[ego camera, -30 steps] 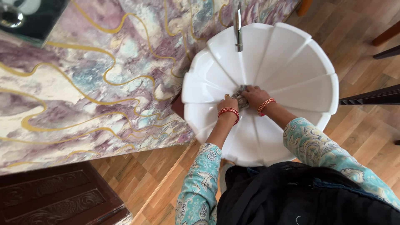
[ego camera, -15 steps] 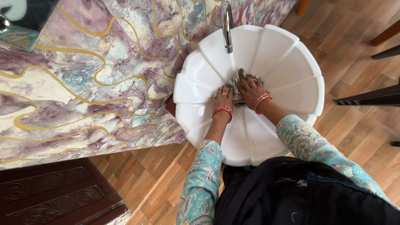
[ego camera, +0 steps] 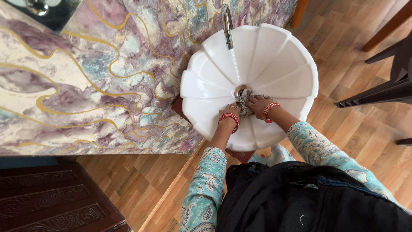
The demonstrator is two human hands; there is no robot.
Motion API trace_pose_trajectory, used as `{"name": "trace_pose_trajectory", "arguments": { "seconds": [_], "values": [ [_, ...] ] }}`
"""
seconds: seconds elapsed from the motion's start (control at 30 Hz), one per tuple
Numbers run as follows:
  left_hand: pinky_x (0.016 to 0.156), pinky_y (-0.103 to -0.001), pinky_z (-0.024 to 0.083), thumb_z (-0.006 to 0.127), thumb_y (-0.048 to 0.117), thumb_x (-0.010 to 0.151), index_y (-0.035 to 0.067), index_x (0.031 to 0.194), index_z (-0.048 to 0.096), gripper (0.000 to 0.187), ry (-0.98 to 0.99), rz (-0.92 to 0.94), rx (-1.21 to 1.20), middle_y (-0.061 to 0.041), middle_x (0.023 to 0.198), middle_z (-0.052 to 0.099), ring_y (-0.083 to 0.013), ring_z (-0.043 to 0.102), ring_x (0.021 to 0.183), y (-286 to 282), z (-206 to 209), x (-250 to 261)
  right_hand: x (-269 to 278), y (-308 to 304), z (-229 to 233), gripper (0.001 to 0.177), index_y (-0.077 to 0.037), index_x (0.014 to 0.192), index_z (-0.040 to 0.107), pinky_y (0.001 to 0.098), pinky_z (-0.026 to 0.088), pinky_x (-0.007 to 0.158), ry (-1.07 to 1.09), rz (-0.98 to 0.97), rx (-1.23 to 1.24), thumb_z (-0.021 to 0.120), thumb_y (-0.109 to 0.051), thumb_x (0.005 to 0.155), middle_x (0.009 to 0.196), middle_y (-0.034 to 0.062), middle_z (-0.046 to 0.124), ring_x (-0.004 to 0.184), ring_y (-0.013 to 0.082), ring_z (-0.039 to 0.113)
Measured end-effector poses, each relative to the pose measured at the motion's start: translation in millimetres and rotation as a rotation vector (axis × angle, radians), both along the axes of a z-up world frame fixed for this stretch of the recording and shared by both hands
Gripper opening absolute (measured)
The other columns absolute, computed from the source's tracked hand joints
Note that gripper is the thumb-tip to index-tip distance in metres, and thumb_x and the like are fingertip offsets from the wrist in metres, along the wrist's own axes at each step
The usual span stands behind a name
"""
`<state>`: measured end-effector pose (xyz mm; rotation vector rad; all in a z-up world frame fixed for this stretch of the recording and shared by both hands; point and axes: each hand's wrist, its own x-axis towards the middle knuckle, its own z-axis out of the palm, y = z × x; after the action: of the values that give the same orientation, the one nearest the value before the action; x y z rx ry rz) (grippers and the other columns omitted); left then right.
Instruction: The person cleans a white petal-shaped sink using a cloth, wiping the interior surface and the faucet.
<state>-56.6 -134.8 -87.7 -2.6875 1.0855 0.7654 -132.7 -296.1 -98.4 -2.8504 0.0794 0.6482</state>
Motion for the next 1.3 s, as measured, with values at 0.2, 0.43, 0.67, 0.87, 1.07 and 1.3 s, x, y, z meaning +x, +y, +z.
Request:
{"name": "trace_pose_trajectory", "arguments": {
  "seconds": [0.2, 0.43, 0.67, 0.87, 1.07, 1.3],
  "values": [
    [0.107, -0.051, 0.048, 0.061, 0.019, 0.096, 0.016, 0.132, 0.067, 0.036, 0.114, -0.054, 0.144, -0.006, 0.141, 0.065, -0.0288, 0.061, 0.129, 13, 31, -36, -53, 25, 31, 0.060, -0.025, 0.147, 0.050, 0.0481, 0.035, 0.119, 0.016, 0.020, 0.005, 0.061, -0.016, 0.088, 0.158, 0.0029, 0.039, 0.146, 0.0315, 0.037],
    [0.094, -0.045, 0.057, 0.066, 0.026, 0.090, 0.010, 0.125, 0.070, 0.039, 0.271, -0.155, 0.058, -0.018, 0.121, 0.072, -0.0342, 0.071, 0.108, 38, 67, -73, -111, 51, 125, 0.051, -0.023, 0.136, 0.063, 0.0431, 0.052, 0.104, 0.199, -0.041, 0.065, 0.055, -0.009, 0.088, 0.129, 0.0063, 0.068, 0.120, 0.0287, 0.065],
    [0.095, -0.043, 0.057, 0.061, 0.026, 0.092, 0.015, 0.127, 0.069, 0.038, 0.311, -0.068, 0.025, -0.016, 0.119, 0.073, -0.0324, 0.072, 0.107, 37, 73, -90, -111, 35, 119, 0.044, -0.017, 0.125, 0.069, 0.0417, 0.052, 0.101, 0.172, 0.040, 0.151, 0.055, -0.003, 0.086, 0.118, 0.0082, 0.072, 0.113, 0.0280, 0.067],
    [0.102, -0.048, 0.053, 0.057, 0.011, 0.091, 0.021, 0.141, 0.058, 0.051, 0.272, 0.035, 0.100, -0.009, 0.143, 0.061, -0.0326, 0.063, 0.124, 6, 33, -66, -69, 4, 41, 0.058, -0.017, 0.146, 0.050, 0.0444, 0.038, 0.117, 0.132, 0.182, 0.052, 0.061, -0.014, 0.089, 0.148, 0.0117, 0.050, 0.134, 0.0320, 0.051],
    [0.117, -0.058, 0.032, 0.057, 0.027, 0.099, 0.013, 0.155, 0.040, 0.061, 0.105, 0.170, 0.095, -0.009, 0.167, 0.029, -0.0249, 0.030, 0.154, -20, 6, -55, -24, -20, -18, 0.070, -0.012, 0.154, 0.035, 0.0496, 0.032, 0.120, -0.004, 0.242, 0.069, 0.061, -0.015, 0.089, 0.163, 0.0126, 0.030, 0.144, 0.0340, 0.038],
    [0.119, -0.060, 0.023, 0.057, 0.024, 0.098, 0.011, 0.158, 0.031, 0.067, -0.150, 0.205, 0.124, -0.009, 0.170, 0.011, -0.0299, 0.019, 0.154, -51, -19, -23, 22, -25, -40, 0.052, -0.004, 0.145, 0.043, 0.0598, 0.049, 0.102, -0.309, 0.220, -0.197, 0.057, -0.022, 0.098, 0.167, 0.0187, 0.028, 0.146, 0.0375, 0.038]
  ]
}}
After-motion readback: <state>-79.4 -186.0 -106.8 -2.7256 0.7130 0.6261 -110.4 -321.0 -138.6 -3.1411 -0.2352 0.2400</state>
